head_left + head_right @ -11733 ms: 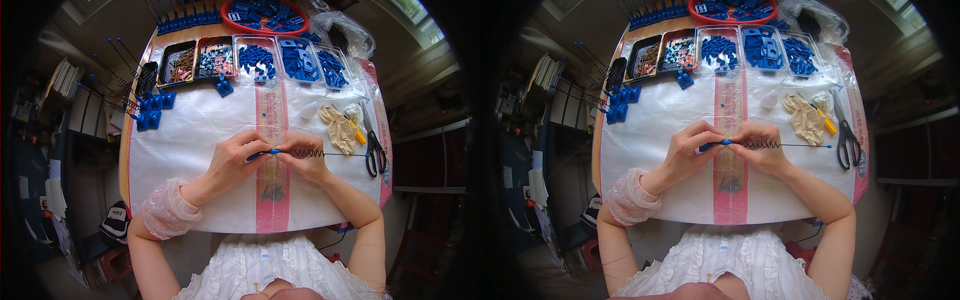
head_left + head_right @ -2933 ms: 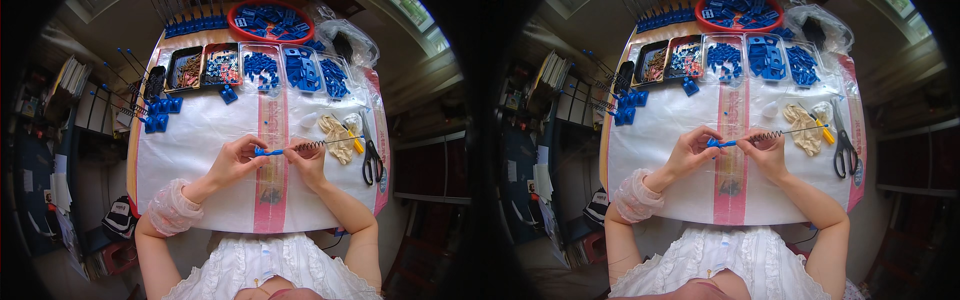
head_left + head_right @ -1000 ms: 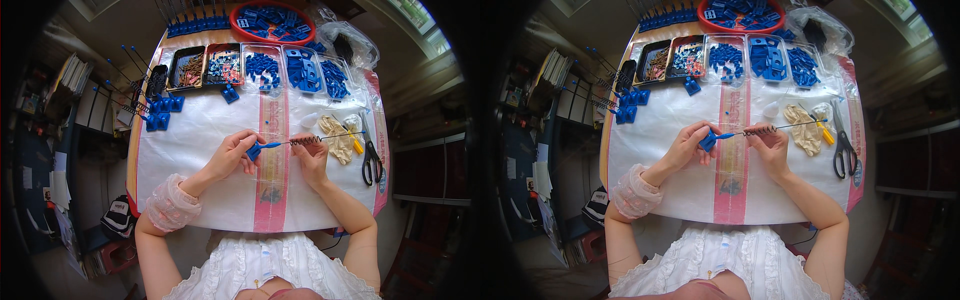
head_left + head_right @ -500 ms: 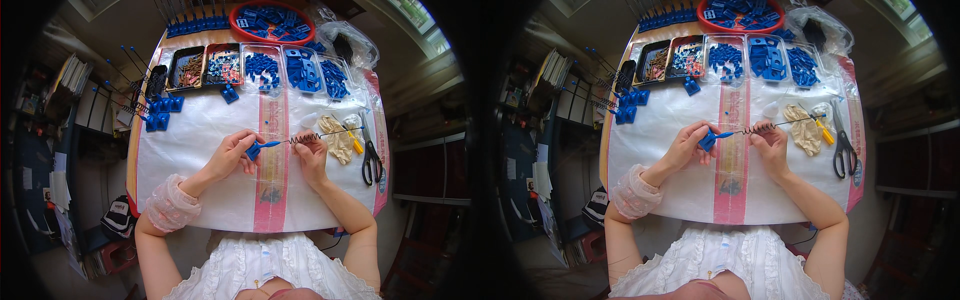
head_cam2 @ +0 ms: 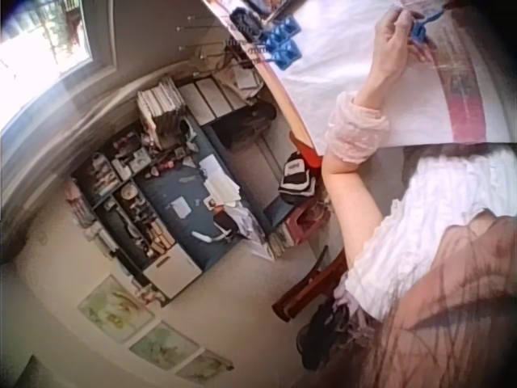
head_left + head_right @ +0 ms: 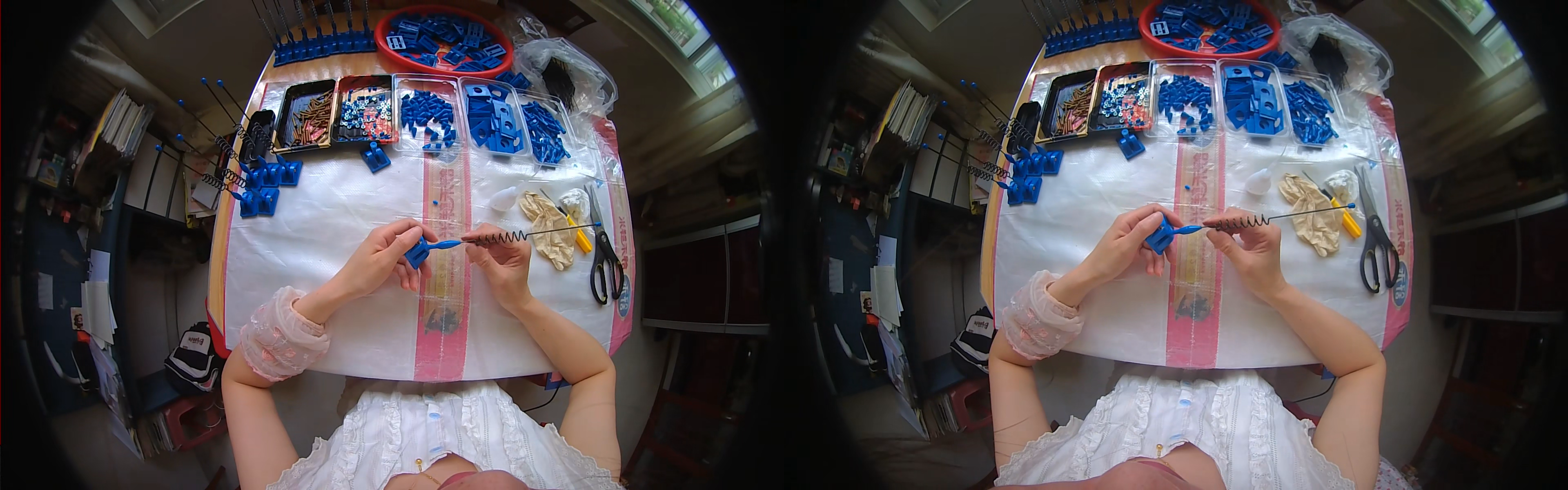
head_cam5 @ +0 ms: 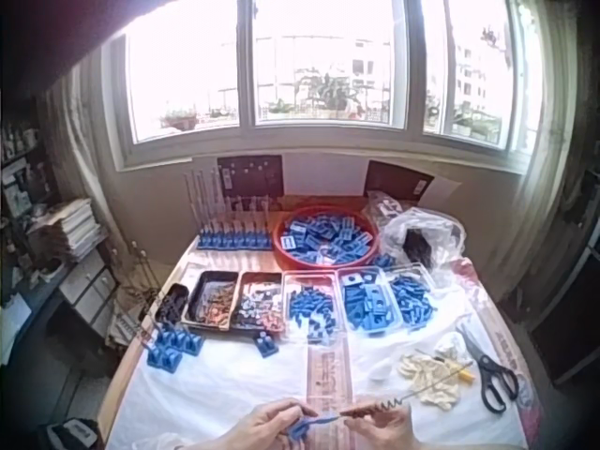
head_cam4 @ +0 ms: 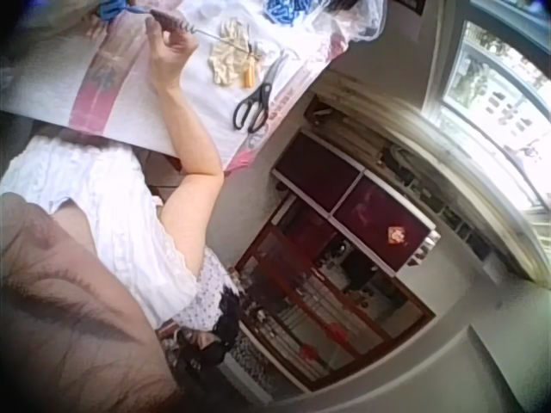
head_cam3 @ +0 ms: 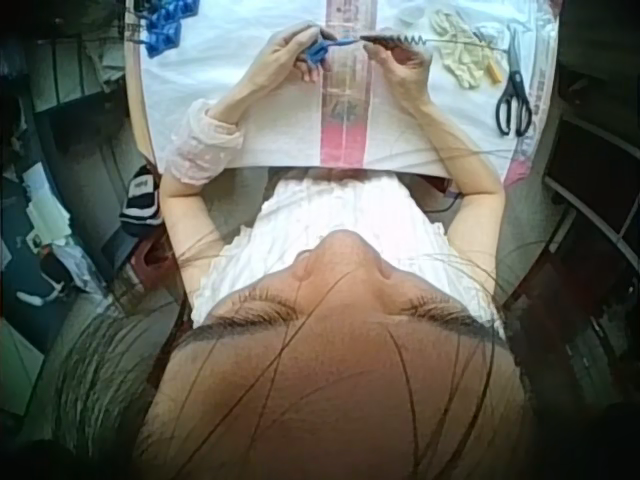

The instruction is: The recorder assembles small electrical fixture components by attaching metal springs and wires to blue plastic housings at a workstation.

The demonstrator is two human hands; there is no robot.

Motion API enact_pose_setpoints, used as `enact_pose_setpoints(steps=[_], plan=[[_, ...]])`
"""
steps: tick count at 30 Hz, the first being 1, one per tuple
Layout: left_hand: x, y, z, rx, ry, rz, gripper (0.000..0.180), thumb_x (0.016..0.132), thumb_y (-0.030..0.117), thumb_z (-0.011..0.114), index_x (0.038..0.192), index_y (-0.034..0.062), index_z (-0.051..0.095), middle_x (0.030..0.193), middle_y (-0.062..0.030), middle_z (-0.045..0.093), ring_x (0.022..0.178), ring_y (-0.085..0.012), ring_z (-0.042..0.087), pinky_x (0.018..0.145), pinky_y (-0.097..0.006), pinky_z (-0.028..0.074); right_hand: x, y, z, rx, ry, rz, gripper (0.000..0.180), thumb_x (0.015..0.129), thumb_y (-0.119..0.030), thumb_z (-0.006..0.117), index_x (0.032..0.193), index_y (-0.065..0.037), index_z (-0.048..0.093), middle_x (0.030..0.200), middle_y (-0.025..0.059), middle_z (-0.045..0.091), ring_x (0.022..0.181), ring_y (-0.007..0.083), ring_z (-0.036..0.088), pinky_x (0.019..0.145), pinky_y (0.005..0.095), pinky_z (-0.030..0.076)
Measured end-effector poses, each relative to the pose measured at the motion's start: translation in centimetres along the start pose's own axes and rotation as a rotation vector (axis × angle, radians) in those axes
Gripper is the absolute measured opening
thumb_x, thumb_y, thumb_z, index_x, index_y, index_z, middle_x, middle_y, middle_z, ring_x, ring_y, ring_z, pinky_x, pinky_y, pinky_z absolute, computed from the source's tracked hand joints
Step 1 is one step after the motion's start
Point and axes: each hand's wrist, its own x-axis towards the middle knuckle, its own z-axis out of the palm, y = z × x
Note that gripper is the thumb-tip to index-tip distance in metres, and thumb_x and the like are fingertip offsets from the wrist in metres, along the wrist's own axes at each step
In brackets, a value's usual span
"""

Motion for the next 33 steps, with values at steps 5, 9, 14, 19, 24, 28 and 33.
enact_pose_setpoints(steps=[5, 9, 14, 19, 24, 28, 33], plan=[[-0.3, 0.1, -0.3, 0.007, -0.050, -0.020, 0.037, 0.109, 0.032, 0.039, 0.123, 0.0013, 0.055, 0.084, -0.0132, 0.070, 0.059, -0.0131, 0.067, 0.053, -0.020, 0.054, 0.1, -0.3, 0.0, -0.054, -0.026, -0.021, 0.017, 0.087, 0.003, 0.073, 0.104, 0.002, 0.073, 0.095, 0.0052, 0.070, 0.084, 0.0112, 0.061, 0.074, 0.0258, 0.048], [-0.2, 0.0, 0.2, 0.008, -0.068, 0.061, 0.031, 0.107, 0.027, 0.047, 0.127, 0.0032, 0.054, 0.097, -0.0127, 0.071, 0.078, -0.0119, 0.070, 0.061, -0.021, 0.055, 0.4, -1.2, 0.0, -0.023, -0.039, -0.035, 0.016, 0.086, 0.005, 0.073, 0.102, 0.002, 0.072, 0.093, 0.0054, 0.069, 0.084, 0.0110, 0.062, 0.074, 0.0248, 0.048], [-0.7, 0.4, 0.7, 0.107, 0.000, 0.178, 0.034, 0.098, 0.013, 0.065, 0.130, 0.0049, 0.054, 0.112, -0.0107, 0.070, 0.096, -0.0109, 0.068, 0.067, -0.021, 0.055, 1.0, -2.7, -0.4, -0.048, -0.081, -0.095, 0.017, 0.086, 0.006, 0.073, 0.102, 0.002, 0.071, 0.093, 0.0063, 0.068, 0.087, 0.0118, 0.064, 0.077, 0.0252, 0.050], [-0.7, 0.4, 0.7, 0.332, 0.139, 0.368, 0.045, 0.084, 0.004, 0.078, 0.125, 0.0046, 0.058, 0.121, -0.0083, 0.068, 0.092, -0.0129, 0.070, 0.069, -0.024, 0.058, 1.4, -3.5, -0.3, -0.102, -0.063, -0.050, 0.020, 0.086, 0.005, 0.074, 0.106, 0.002, 0.070, 0.094, 0.0059, 0.068, 0.086, 0.0110, 0.065, 0.077, 0.0246, 0.052], [-1.0, 0.7, 1.0, 0.532, 0.274, 0.596, 0.042, 0.080, 0.004, 0.082, 0.118, 0.0073, 0.064, 0.121, -0.0084, 0.066, 0.087, -0.0156, 0.073, 0.069, -0.026, 0.060, 1.8, -3.4, -0.6, -0.161, -0.088, -0.078, 0.020, 0.087, 0.004, 0.073, 0.106, 0.002, 0.070, 0.094, 0.0054, 0.068, 0.086, 0.0102, 0.065, 0.076, 0.0233, 0.052], [-0.9, 0.7, 1.1, 0.687, 0.370, 0.776, 0.044, 0.076, 0.002, 0.084, 0.115, 0.0097, 0.065, 0.119, -0.0095, 0.066, 0.087, -0.0171, 0.073, 0.071, -0.027, 0.061, 1.9, -3.6, -0.5, -0.166, -0.110, -0.099, 0.019, 0.087, 0.005, 0.073, 0.105, 0.001, 0.071, 0.093, 0.0053, 0.068, 0.086, 0.0097, 0.064, 0.076, 0.0230, 0.052], [-1.0, 0.8, 1.3, 0.763, 0.373, 0.832, 0.046, 0.076, 0.003, 0.084, 0.116, 0.0086, 0.064, 0.114, -0.0091, 0.067, 0.085, -0.0171, 0.072, 0.072, -0.027, 0.061, 1.8, -3.8, -0.7, -0.187, -0.108, -0.117, 0.019, 0.087, 0.005, 0.073, 0.105, 0.001, 0.071, 0.093, 0.0053, 0.068, 0.085, 0.0099, 0.064, 0.075, 0.0228, 0.051]])
